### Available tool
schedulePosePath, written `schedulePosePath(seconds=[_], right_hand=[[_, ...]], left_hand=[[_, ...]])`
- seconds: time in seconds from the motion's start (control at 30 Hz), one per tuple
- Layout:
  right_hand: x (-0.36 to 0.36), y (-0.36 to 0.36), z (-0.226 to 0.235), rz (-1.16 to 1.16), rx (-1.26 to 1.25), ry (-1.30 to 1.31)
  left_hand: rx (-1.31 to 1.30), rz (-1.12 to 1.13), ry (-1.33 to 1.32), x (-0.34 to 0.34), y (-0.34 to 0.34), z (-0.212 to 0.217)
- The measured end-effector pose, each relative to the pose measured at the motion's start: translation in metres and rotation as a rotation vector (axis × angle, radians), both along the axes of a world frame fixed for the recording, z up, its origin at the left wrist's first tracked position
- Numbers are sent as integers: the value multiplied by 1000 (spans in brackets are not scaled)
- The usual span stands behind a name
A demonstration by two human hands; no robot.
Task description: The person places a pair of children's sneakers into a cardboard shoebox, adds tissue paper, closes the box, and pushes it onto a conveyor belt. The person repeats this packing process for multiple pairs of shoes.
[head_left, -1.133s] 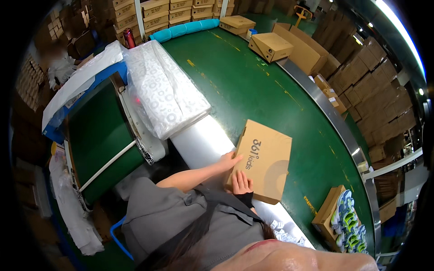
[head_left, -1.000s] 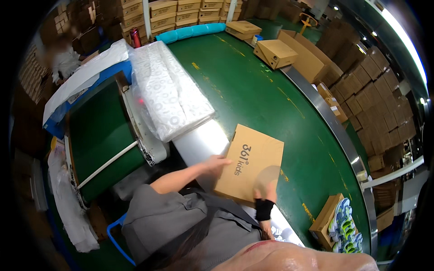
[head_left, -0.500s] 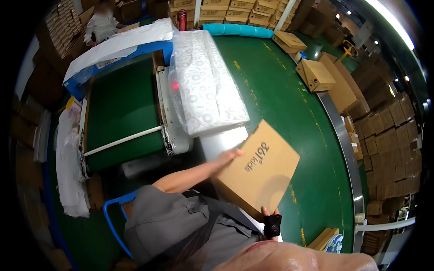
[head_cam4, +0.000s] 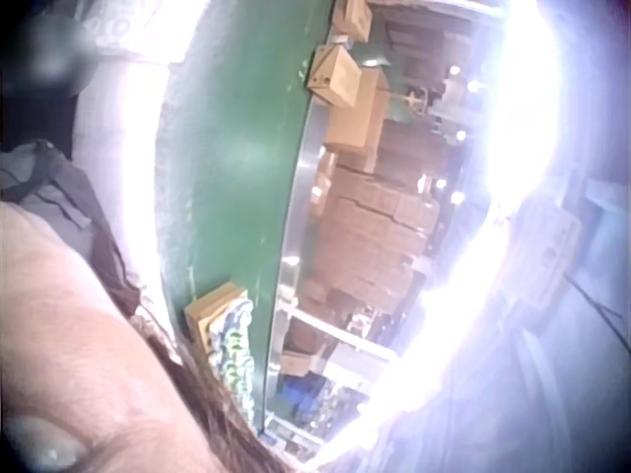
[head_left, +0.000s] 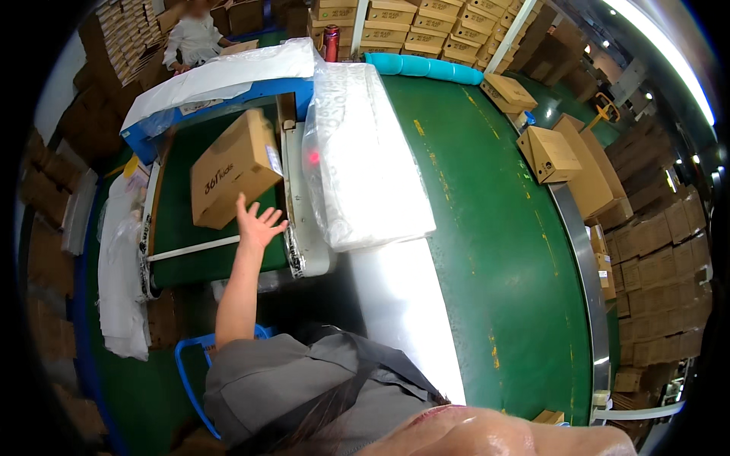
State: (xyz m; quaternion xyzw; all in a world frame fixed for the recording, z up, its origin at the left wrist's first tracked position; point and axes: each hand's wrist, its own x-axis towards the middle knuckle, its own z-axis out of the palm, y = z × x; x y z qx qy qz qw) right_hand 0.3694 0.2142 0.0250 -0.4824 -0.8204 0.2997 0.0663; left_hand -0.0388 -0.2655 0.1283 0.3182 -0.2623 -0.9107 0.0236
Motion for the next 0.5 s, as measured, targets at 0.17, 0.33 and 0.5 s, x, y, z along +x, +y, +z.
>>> schedulePosePath(seconds=[0.17, 0.33, 0.5], right_hand=[[0, -1, -4, -6, -21, -45], [4, -4, -3, -4, -25, -60], [9, -4, -5, 19, -38, -65]], left_hand=[[-42, -481, 77, -35, 109, -47], [-71, -1278, 108, 10, 276, -88], [-229, -1832, 354, 114, 353, -39]])
